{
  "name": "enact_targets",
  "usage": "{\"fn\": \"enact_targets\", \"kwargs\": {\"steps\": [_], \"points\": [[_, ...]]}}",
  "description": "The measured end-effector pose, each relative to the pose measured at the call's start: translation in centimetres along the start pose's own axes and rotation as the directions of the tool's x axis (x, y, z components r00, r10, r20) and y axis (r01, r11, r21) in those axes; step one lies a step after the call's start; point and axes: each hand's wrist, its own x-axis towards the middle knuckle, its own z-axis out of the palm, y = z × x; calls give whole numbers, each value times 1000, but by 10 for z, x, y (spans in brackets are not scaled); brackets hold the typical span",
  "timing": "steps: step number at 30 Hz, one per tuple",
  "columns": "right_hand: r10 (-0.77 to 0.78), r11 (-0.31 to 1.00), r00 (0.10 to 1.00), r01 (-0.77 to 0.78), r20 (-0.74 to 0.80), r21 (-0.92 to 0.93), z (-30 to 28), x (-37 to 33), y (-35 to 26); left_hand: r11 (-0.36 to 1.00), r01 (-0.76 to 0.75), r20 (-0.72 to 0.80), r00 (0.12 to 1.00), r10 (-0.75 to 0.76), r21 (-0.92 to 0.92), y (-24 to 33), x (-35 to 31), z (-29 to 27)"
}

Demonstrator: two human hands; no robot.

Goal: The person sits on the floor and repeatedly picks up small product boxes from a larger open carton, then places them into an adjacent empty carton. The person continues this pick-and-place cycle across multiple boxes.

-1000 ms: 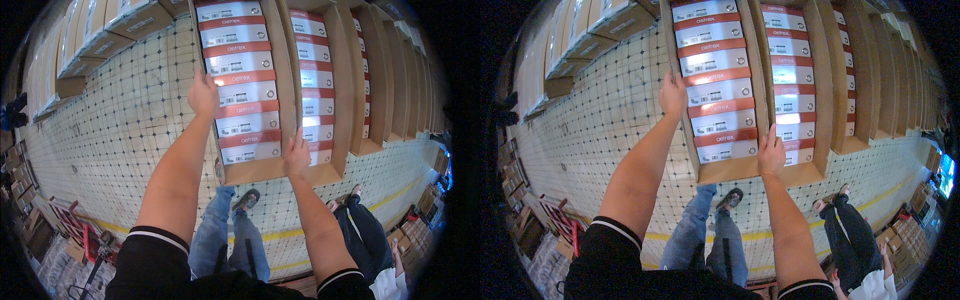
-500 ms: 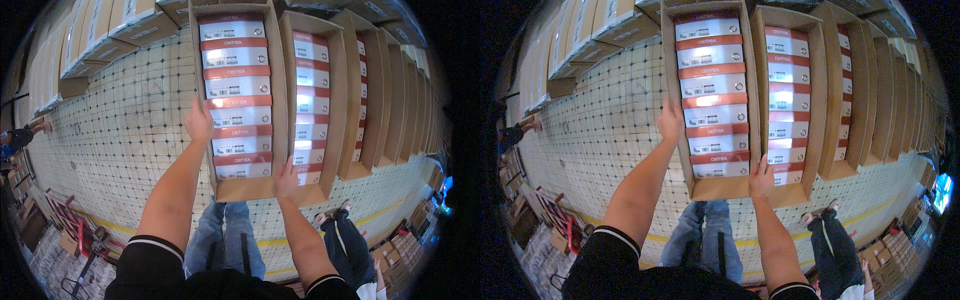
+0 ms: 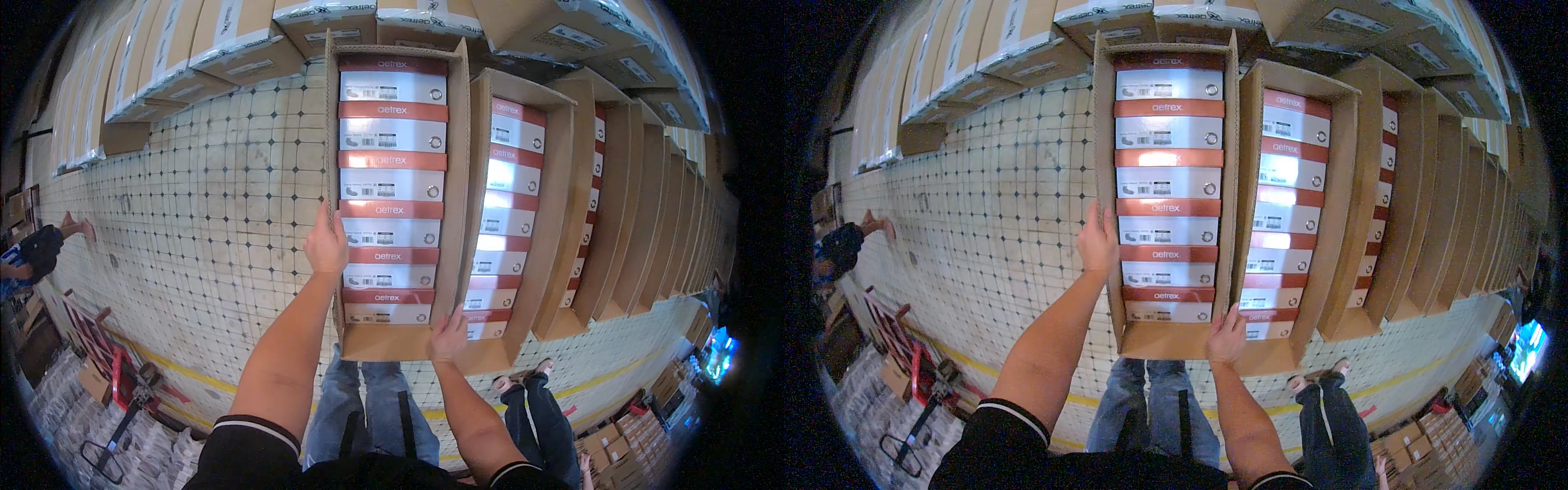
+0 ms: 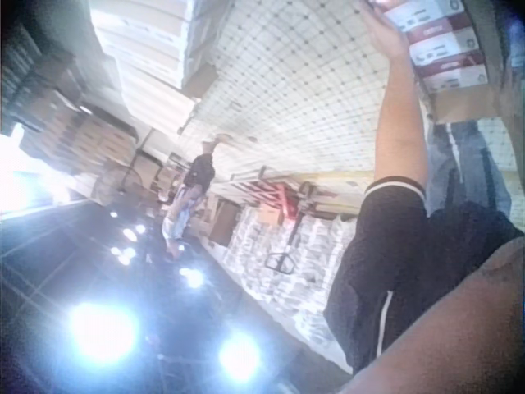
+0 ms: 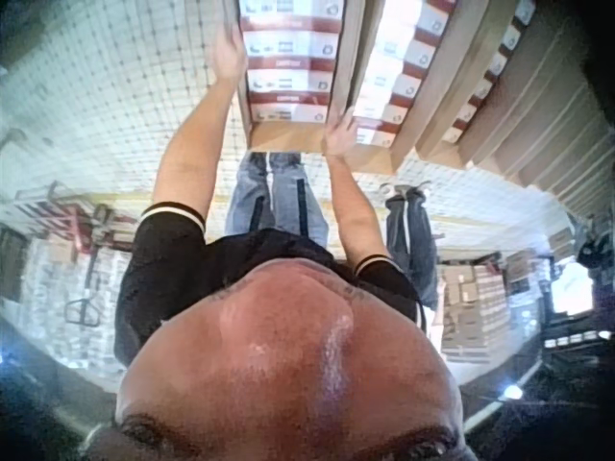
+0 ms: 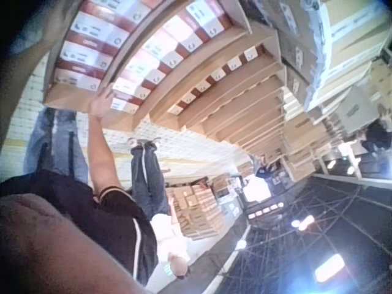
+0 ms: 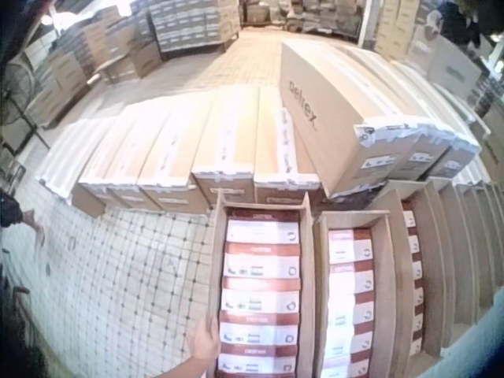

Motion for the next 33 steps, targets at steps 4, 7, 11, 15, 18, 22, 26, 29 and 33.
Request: {"fn": "enact_targets", "kwargs": {"steps": [4,7,11,15,18,22,26,29,33], "points": [[58,996,995,-63,77,66,0,-3,1,999,-24,-30,999,24,24,-2,-1,2],[6,1000,1000,-6,19,30,1,-3,2,999,-47,-58,997,48,22,-2,-1,2],[-5,1000,1000,5,15,15,1,-1,3,998,7,-22,1000,-6,55,-2,-1,2],[-63,998,996,63,-56,7,0,0,2,998,-46,-78,996,48,31,-1,-3,4],[-72,997,994,73,-77,10,-1,-2,0,999,-2,-39,999,3,34,-1,-4,4],[-28,1000,999,27,21,14,-2,-4,0,1000,-14,-61,998,15,12,-3,-4,3],[-65,997,997,66,-32,49,-1,-4,-2,1000,-22,-74,997,22,-5,-1,-5,2],[-51,998,998,52,-32,37,0,-3,-4,1000,-13,-65,998,12,-22,0,-4,1],[-46,996,999,47,-15,79,-3,-4,-7,1000,-17,-58,998,18,9,-2,-3,0]]}}
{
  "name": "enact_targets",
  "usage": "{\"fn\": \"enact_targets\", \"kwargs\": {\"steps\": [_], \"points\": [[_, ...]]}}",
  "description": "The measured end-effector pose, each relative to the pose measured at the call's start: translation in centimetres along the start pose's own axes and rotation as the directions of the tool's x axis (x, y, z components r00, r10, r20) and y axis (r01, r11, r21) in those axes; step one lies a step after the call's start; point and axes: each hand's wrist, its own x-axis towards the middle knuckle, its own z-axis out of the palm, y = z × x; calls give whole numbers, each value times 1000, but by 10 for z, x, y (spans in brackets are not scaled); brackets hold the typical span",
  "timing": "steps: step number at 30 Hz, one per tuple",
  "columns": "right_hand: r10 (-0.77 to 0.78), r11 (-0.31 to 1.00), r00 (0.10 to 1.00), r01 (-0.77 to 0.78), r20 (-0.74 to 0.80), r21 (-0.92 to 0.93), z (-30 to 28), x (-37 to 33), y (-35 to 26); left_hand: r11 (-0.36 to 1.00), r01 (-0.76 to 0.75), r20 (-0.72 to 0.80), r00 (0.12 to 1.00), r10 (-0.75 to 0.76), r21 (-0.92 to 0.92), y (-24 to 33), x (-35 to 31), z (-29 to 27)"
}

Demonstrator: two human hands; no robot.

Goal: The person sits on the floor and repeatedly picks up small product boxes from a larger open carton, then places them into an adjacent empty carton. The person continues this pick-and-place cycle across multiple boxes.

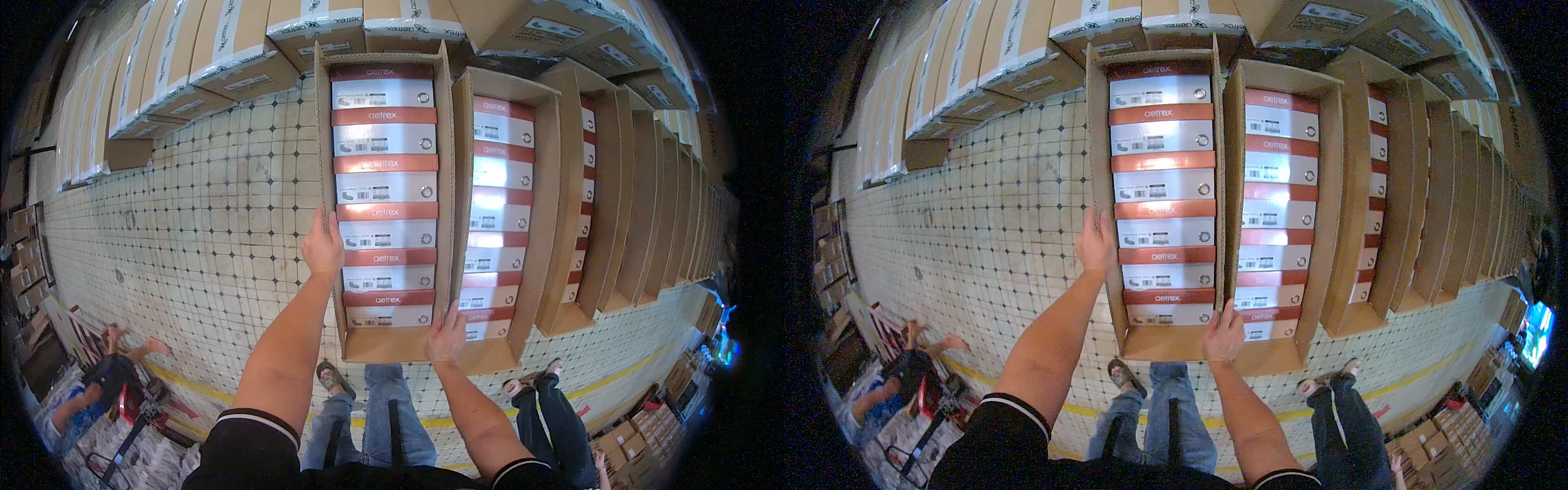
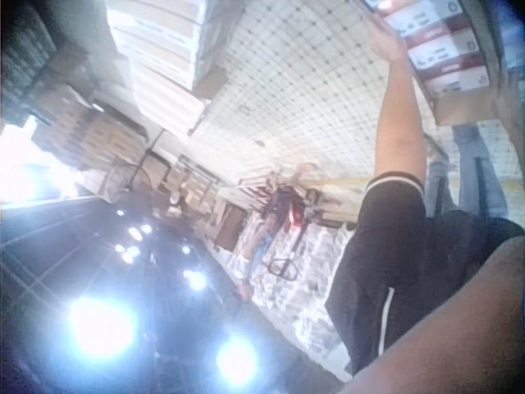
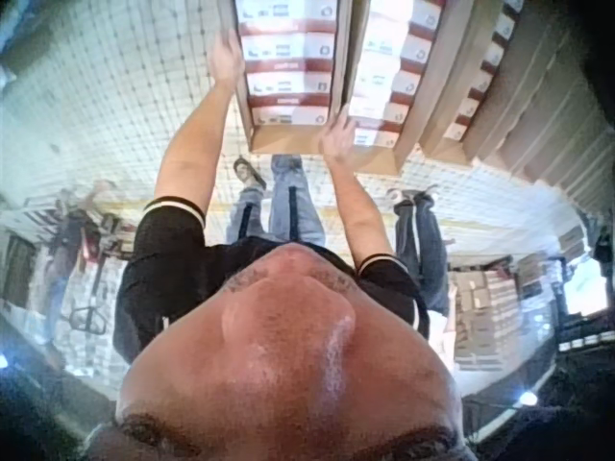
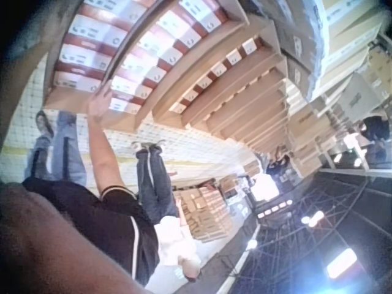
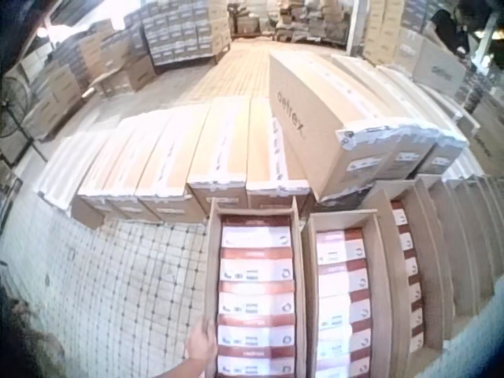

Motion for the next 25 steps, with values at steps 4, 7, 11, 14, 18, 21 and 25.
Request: {"fn": "enact_targets", "kwargs": {"steps": [4,7,11,14,18,21,25], "points": [[0,1000,1000,0,-5,-11,-1,-1,-1,1000,0,7,1000,0,-16,0,-2,0],[7,997,999,-10,-39,-70,2,0,-1,997,-4,2,1000,5,-78,3,-4,-2],[25,995,995,-34,-97,-97,1,2,-6,978,-52,6,999,54,-200,-2,-11,-5],[47,994,992,-59,-118,-93,-4,2,-10,940,-70,130,984,119,-333,-35,-46,0],[59,991,968,-87,-245,-105,-4,-25,-12,900,-16,437,871,226,-435,-165,-157,-15],[46,996,934,-17,-353,83,3,-117,-15,979,-95,723,663,195,-178,-331,-274,-90],[135,851,938,-274,319,448,-9,-359,-12,930,-56,772,577,-267,363,-555,-423,-288]]}}
